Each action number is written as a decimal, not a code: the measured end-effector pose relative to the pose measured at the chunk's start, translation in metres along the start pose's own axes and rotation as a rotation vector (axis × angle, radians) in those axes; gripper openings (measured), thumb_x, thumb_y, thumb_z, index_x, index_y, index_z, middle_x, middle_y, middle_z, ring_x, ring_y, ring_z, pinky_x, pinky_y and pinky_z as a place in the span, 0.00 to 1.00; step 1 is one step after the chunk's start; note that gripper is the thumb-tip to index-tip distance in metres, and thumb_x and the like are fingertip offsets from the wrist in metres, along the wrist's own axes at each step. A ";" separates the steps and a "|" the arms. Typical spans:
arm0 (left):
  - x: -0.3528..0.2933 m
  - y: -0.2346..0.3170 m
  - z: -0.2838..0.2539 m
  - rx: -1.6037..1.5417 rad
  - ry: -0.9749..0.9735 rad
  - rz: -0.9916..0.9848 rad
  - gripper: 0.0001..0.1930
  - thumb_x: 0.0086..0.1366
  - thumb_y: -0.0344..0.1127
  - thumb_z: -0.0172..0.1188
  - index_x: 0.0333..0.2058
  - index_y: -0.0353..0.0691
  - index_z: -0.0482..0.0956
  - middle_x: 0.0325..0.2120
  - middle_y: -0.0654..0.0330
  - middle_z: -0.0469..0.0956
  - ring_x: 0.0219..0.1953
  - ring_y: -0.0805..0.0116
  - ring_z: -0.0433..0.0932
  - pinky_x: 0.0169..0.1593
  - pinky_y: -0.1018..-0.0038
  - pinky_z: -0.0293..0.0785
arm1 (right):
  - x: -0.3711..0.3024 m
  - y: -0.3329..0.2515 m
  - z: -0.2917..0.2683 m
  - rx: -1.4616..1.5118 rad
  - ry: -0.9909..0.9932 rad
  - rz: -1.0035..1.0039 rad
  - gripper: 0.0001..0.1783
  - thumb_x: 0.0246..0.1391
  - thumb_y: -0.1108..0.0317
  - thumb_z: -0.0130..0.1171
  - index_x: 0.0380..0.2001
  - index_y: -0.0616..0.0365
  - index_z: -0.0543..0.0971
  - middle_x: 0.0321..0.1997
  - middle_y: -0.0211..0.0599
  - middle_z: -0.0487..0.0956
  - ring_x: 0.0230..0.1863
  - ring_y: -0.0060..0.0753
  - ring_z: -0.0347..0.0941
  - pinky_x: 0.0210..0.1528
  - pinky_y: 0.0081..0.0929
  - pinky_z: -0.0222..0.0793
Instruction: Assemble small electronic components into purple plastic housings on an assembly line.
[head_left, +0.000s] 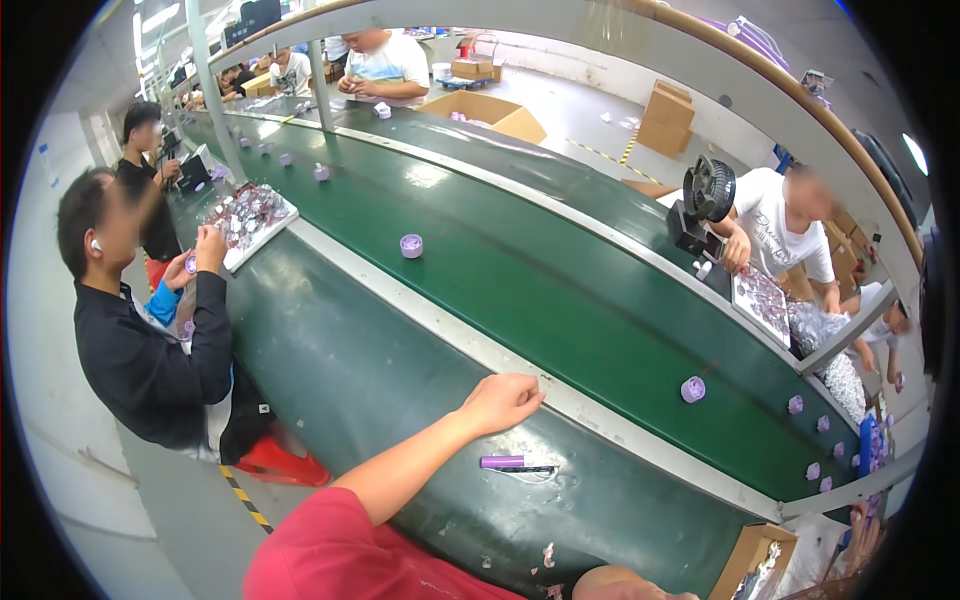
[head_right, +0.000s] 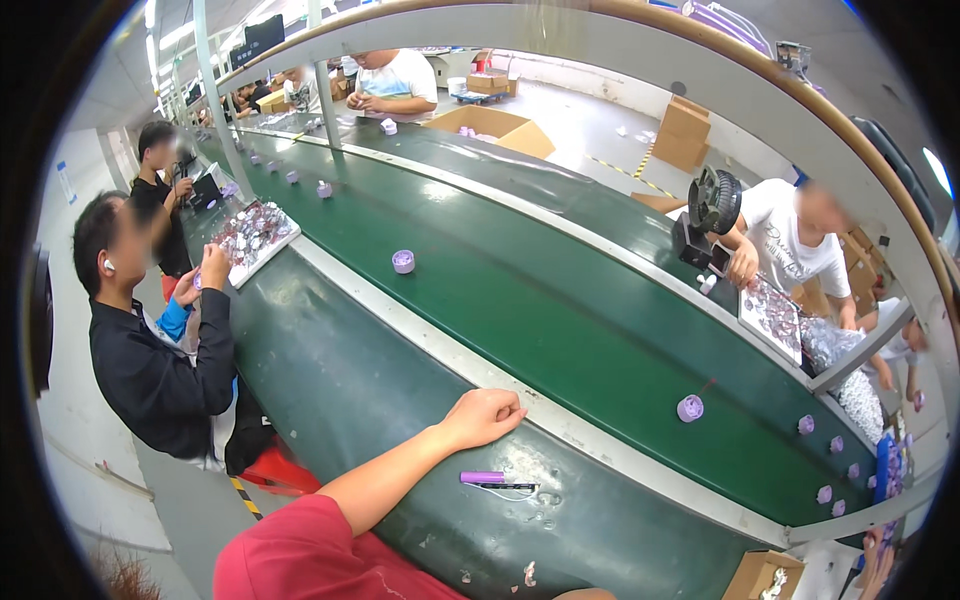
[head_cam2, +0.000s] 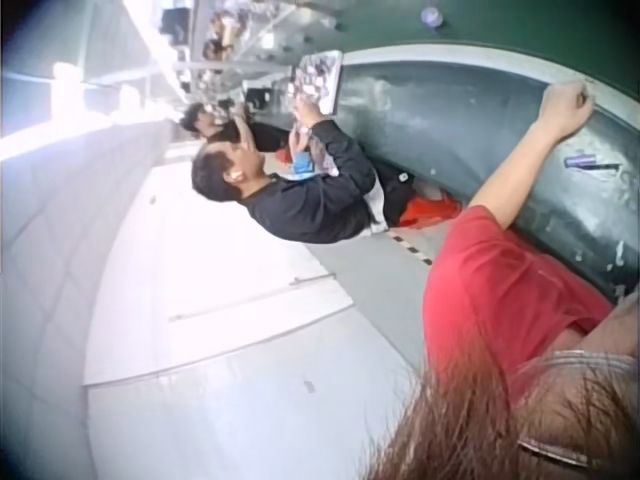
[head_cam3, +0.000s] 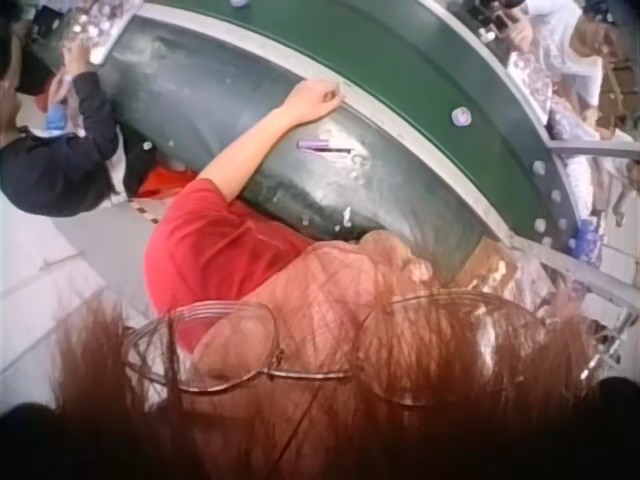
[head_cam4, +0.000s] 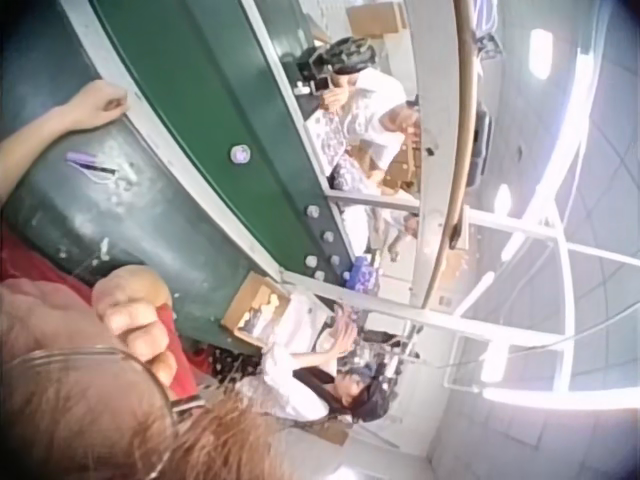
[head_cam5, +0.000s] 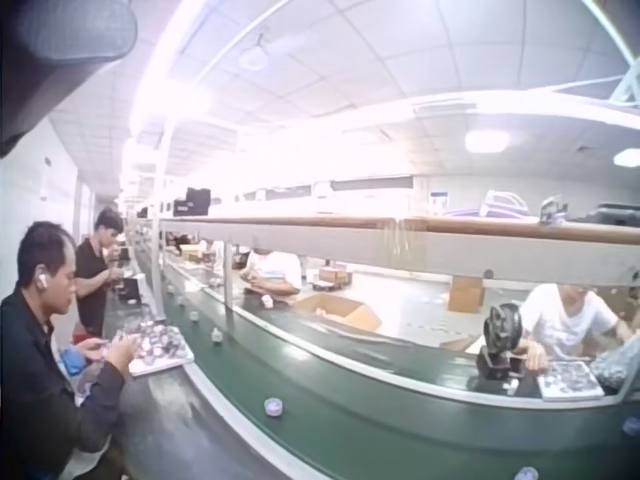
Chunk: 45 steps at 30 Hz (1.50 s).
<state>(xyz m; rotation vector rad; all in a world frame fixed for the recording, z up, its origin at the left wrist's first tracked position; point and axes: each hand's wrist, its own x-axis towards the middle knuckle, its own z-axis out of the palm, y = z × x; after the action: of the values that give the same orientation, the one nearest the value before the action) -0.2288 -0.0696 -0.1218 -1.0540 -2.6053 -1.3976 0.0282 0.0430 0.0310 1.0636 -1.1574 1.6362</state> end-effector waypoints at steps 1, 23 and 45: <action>-0.001 -0.002 0.000 0.000 0.002 0.000 0.15 0.66 0.40 0.62 0.23 0.39 0.73 0.18 0.57 0.72 0.23 0.55 0.75 0.30 0.62 0.71 | 0.006 0.008 -0.005 0.008 -0.035 -0.018 0.25 0.69 0.47 0.44 0.62 0.46 0.69 0.56 0.38 0.71 0.59 0.52 0.66 0.55 0.42 0.70; -0.001 0.001 -0.002 0.003 -0.055 -0.030 0.14 0.66 0.40 0.60 0.25 0.37 0.74 0.21 0.53 0.76 0.28 0.50 0.78 0.33 0.59 0.73 | 0.039 0.015 0.033 -0.116 0.345 -0.009 0.12 0.68 0.58 0.51 0.46 0.52 0.75 0.45 0.40 0.73 0.45 0.40 0.72 0.38 0.31 0.70; -0.003 0.001 -0.002 0.019 -0.062 -0.030 0.14 0.66 0.41 0.60 0.25 0.38 0.75 0.20 0.54 0.76 0.27 0.50 0.78 0.33 0.59 0.74 | 0.049 0.017 0.041 0.047 0.458 0.063 0.10 0.67 0.57 0.54 0.41 0.48 0.78 0.43 0.37 0.76 0.41 0.34 0.74 0.35 0.26 0.66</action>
<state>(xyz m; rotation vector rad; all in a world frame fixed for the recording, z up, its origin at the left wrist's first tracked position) -0.2265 -0.0726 -0.1212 -1.0779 -2.6823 -1.3643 0.0045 0.0080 0.0819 0.6342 -0.8567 1.8412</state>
